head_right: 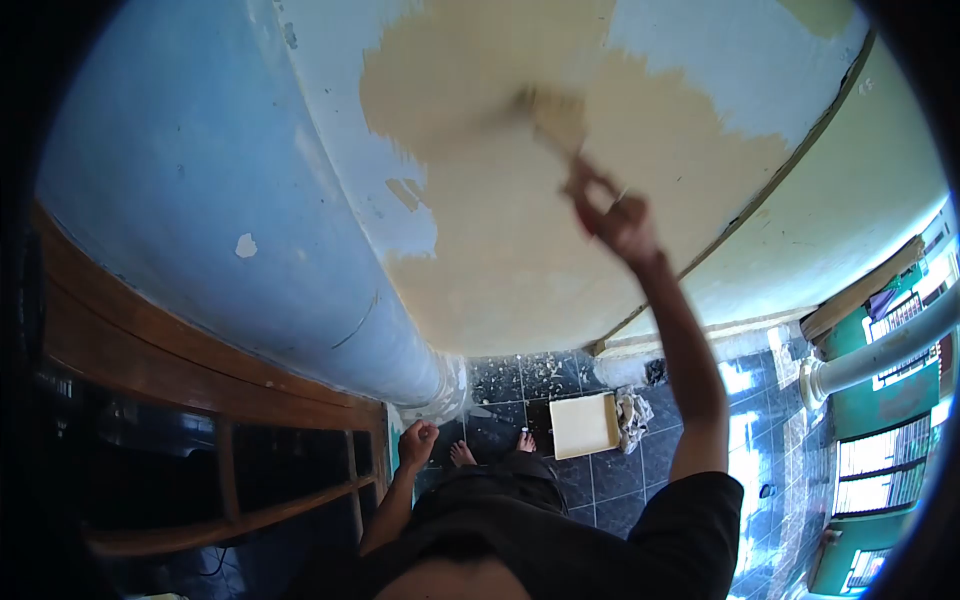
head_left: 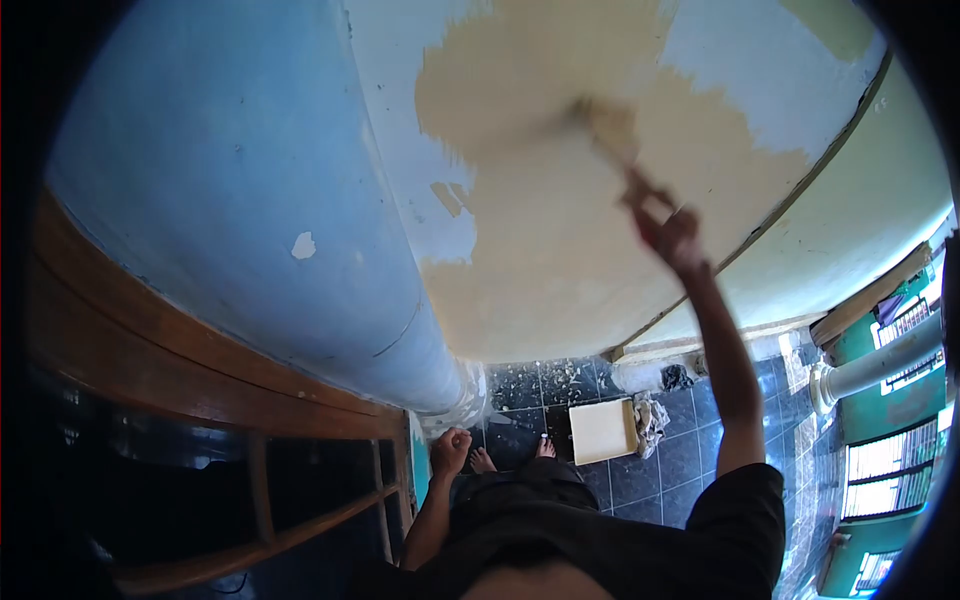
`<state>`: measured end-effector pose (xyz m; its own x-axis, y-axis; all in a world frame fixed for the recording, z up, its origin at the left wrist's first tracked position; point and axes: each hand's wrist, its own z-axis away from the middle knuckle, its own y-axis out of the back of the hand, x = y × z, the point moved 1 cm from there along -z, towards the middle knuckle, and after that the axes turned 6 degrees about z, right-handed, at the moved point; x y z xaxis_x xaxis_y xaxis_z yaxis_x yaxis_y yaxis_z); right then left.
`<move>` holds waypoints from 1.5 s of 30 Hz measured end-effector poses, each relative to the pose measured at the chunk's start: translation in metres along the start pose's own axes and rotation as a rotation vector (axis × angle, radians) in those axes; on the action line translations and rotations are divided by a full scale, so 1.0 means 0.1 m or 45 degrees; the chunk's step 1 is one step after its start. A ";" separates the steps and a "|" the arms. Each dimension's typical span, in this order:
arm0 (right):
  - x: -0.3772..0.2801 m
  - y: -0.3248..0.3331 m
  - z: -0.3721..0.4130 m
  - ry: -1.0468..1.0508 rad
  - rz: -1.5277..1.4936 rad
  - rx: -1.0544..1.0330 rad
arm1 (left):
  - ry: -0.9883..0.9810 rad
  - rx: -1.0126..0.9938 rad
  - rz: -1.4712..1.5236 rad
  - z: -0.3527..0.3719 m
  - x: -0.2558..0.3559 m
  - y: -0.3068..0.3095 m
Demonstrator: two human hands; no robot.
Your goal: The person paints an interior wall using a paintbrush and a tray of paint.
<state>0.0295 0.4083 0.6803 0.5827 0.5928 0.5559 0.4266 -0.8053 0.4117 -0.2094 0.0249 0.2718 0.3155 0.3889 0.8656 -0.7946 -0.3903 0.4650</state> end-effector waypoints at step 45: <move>-2.42 -0.98 -0.01 -0.023 -0.883 -0.505 | 0.190 0.042 0.090 0.31 -0.34 0.33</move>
<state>-0.1539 0.3439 0.5060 0.2876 0.9553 0.0685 0.4199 -0.1901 0.8875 -0.2303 -0.0271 0.2637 0.1768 0.4782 0.8603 -0.7938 -0.4475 0.4118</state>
